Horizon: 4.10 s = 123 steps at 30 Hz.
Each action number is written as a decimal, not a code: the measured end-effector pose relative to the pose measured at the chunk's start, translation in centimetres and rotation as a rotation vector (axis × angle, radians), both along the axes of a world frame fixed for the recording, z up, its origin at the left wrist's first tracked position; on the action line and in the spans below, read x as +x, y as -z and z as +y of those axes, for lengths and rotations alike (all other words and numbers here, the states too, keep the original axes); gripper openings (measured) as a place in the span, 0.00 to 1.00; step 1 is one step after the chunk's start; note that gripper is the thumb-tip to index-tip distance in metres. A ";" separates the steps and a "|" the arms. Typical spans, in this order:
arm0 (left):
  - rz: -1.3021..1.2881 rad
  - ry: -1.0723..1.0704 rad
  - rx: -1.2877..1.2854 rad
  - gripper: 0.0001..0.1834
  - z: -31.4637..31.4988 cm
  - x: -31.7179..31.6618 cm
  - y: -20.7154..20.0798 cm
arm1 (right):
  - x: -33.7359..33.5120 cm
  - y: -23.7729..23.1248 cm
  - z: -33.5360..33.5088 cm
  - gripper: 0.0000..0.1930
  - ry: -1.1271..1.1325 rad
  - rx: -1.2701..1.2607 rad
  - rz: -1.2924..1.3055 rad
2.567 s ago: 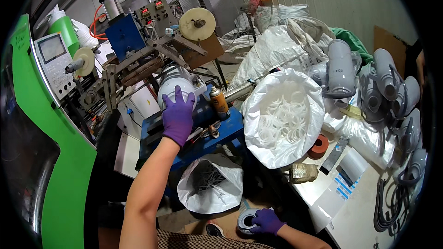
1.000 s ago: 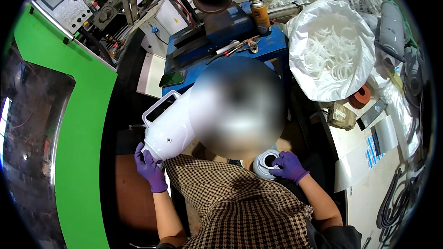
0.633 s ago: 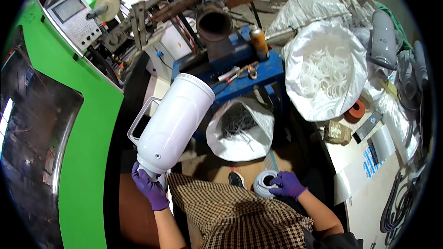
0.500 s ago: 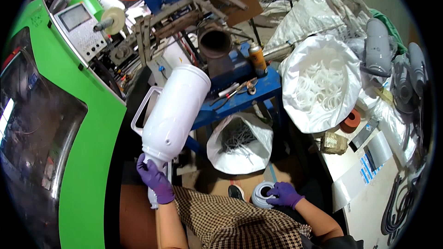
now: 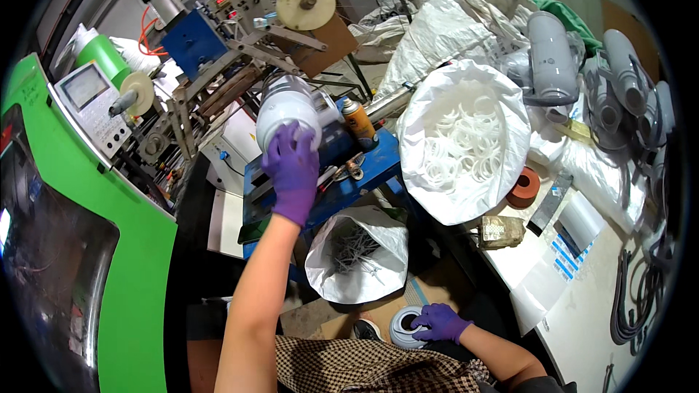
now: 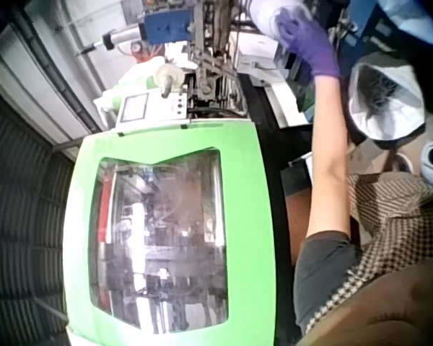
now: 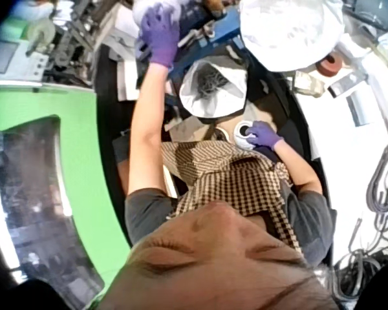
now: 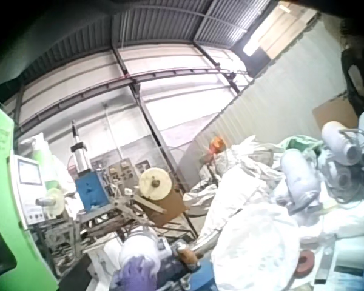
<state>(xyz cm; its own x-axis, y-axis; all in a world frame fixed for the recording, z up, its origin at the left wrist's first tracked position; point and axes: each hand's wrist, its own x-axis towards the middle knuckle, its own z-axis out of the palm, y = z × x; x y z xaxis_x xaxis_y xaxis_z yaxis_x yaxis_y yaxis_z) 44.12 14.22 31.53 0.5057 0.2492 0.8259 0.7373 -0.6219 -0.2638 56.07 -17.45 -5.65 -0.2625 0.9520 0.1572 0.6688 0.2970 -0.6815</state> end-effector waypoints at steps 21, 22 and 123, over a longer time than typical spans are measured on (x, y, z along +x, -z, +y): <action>0.777 0.826 -1.082 0.50 -6.7 -2.8 13.4 | 0.6 -0.1 -0.1 0.18 -0.069 -0.040 -0.009; 0.670 1.062 -1.277 0.51 -12.1 -3.0 15.7 | 1.2 -0.4 -0.2 0.18 -0.064 -0.076 -0.009; -0.156 1.435 -0.277 0.15 -17.1 -8.5 3.1 | 0.2 -30.6 8.4 0.50 -0.273 -0.464 1.405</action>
<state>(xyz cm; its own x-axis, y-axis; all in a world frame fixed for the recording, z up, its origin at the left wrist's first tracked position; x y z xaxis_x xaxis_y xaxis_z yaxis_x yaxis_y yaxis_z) 35.66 -2.91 28.44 0.3630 -0.2232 0.9047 -0.5332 -0.8460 0.0053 56.26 -9.00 24.95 -0.3306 0.9346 0.1311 -0.6293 -0.1148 -0.7686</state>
